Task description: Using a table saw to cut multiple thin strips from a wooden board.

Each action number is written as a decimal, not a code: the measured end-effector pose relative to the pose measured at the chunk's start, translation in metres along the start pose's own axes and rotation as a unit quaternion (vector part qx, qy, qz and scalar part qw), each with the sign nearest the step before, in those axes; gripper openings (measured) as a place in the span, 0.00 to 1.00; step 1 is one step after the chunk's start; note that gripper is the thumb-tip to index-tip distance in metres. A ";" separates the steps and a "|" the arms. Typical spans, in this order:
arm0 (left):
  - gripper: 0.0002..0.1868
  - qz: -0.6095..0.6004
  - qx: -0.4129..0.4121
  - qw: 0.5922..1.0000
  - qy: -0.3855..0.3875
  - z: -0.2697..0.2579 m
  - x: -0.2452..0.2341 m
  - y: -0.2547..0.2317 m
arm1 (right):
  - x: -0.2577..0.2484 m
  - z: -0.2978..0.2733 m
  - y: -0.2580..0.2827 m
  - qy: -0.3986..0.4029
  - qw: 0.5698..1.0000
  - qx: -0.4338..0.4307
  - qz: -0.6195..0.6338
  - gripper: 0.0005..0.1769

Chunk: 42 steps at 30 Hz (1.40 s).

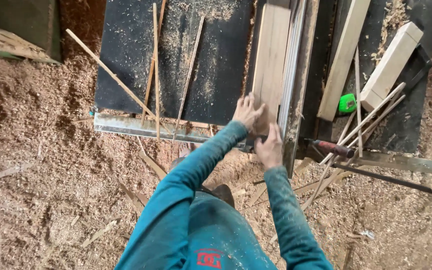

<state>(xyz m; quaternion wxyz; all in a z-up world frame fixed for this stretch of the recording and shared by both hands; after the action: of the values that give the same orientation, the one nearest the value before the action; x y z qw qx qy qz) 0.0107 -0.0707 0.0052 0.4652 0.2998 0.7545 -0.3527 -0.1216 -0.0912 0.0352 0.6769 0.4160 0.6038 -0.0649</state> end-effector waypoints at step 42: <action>0.29 -0.717 -0.254 0.637 0.124 -0.096 0.254 -0.079 | 0.013 -0.258 -0.045 -0.186 0.818 0.316 0.444 0.32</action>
<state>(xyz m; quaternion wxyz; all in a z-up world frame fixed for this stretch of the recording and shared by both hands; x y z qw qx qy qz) -0.1964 -0.0064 -0.1762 0.0262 -0.4243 0.8429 -0.3299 -0.3413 0.0508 0.0215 0.5633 0.8098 0.1627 -0.0208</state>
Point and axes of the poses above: each hand's wrist, its own z-axis towards the middle knuckle, its own x-axis out of the palm, y = z × x, the point moved 8 cm from there along z, towards the middle knuckle, and after that the axes turned 10 degrees about -x, right-handed, at the moved point
